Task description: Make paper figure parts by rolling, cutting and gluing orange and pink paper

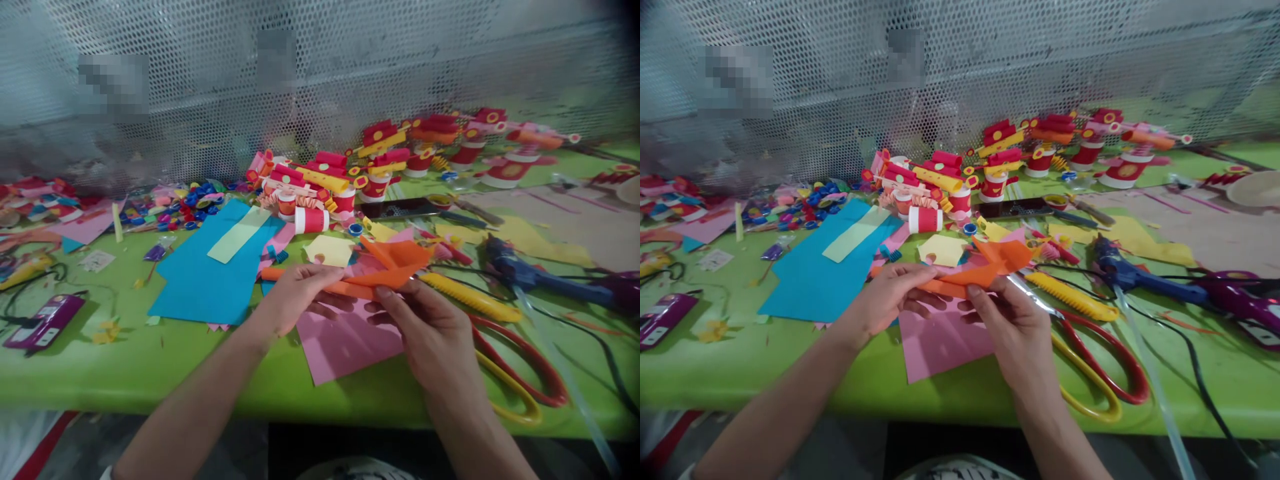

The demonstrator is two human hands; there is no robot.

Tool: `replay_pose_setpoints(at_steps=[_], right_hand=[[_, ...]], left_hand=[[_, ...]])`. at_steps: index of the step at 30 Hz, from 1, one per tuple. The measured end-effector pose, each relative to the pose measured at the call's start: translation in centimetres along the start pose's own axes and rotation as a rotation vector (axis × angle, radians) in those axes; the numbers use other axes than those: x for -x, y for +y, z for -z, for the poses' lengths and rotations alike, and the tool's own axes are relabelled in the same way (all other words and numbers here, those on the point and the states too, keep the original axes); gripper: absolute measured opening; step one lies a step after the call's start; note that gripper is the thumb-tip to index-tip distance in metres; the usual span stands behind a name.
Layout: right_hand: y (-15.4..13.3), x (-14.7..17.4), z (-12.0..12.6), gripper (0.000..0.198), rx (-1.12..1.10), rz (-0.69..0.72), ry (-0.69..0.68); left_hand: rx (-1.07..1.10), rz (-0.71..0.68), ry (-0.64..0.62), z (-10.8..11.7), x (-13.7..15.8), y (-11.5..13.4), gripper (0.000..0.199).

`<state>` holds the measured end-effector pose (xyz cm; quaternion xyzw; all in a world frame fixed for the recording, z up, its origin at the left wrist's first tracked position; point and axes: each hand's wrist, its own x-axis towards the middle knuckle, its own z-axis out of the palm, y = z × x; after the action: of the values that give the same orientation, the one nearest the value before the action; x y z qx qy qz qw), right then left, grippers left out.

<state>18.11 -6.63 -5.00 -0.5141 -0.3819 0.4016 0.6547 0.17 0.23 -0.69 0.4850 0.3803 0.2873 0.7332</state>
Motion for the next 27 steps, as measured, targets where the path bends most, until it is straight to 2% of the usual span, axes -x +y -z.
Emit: replay_pose_setpoints(at_steps=[4, 8, 12, 15, 21, 27], right_hand=[[0.2, 0.0, 0.1, 0.012, 0.0, 0.013, 0.025], [0.3, 0.0, 0.1, 0.012, -0.012, 0.015, 0.028], [0.3, 0.0, 0.2, 0.012, -0.016, 0.006, 0.016], [0.3, 0.0, 0.2, 0.012, -0.004, 0.005, 0.006], [-0.2, 0.2, 0.1, 0.01, 0.056, 0.011, -0.038], [-0.5, 0.4, -0.1, 0.011, 0.056, 0.003, -0.04]], left_hand=[[0.0, 0.038, 0.027, 0.0, -0.2, -0.1, 0.03], [-0.024, 0.033, 0.016, 0.0, -0.2, -0.1, 0.031], [-0.063, -0.024, -0.005, 0.1, 0.2, 0.3, 0.041], [-0.103, -0.066, -0.039, 0.2, 0.3, 0.4, 0.041], [-0.086, 0.033, -0.076, 0.3, -0.2, -0.4, 0.032], [-0.006, 0.047, -0.108, 0.4, -0.6, -0.8, 0.025]])
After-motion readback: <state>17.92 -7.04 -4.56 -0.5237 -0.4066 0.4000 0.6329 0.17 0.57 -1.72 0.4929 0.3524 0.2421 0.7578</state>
